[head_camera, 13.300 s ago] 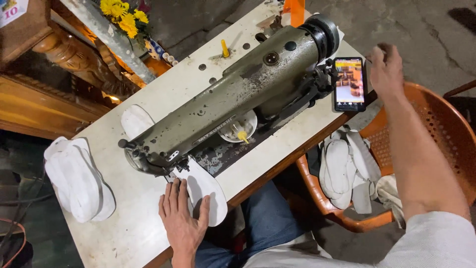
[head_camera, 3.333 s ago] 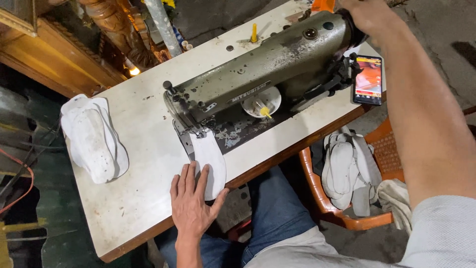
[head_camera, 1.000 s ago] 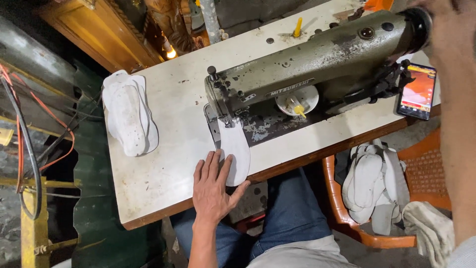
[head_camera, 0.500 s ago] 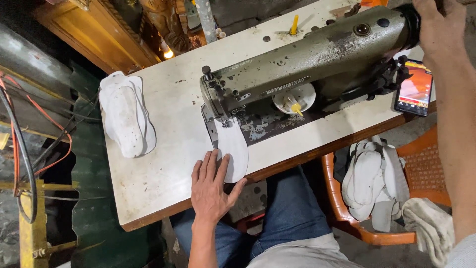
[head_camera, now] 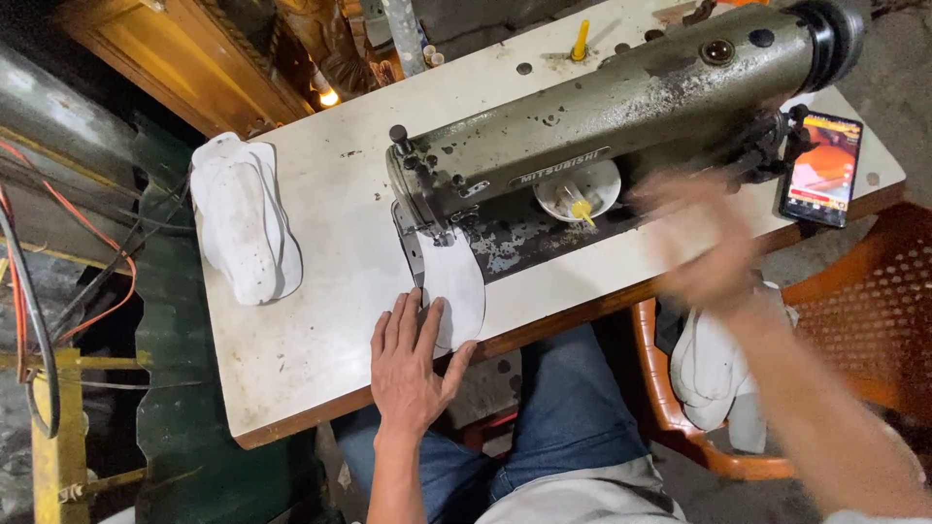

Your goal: The person sits cross-legged at a workbench and uses a sewing machine to stitch white shoe insoles. They guide the insoles under the needle, occasionally pausing to apply glue from a small bottle or to adjust the position of the material.

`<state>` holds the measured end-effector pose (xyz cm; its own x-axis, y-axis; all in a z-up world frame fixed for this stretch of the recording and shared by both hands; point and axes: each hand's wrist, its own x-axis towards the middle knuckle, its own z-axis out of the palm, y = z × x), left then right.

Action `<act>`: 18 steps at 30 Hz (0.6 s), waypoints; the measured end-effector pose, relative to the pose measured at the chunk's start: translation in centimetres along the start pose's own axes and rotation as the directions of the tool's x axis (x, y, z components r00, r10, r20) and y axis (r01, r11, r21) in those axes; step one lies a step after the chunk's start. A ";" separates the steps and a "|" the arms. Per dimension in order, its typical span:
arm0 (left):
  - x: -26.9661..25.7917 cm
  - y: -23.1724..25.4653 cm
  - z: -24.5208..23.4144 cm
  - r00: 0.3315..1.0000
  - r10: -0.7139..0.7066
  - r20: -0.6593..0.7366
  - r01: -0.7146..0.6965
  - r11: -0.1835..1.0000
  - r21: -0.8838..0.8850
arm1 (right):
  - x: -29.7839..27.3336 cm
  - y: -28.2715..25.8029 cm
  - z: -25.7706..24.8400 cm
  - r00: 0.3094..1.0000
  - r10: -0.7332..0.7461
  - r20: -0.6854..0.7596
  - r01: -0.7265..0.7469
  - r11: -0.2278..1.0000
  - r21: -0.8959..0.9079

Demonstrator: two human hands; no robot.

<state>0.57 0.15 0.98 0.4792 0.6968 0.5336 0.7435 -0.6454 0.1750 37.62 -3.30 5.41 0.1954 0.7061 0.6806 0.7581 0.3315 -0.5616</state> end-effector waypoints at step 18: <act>0.5 -1.2 0.1 0.980 -0.130 0.149 0.157 0.969 -0.188 | -4.5 -6.5 13.8 0.877 -0.126 0.464 0.214 0.966 -0.143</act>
<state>-0.10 1.31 0.95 0.4422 0.8137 0.3772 0.7085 -0.5749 0.4094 23.22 0.04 -0.48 -0.2122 0.8678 0.4493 0.8636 0.3818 -0.3294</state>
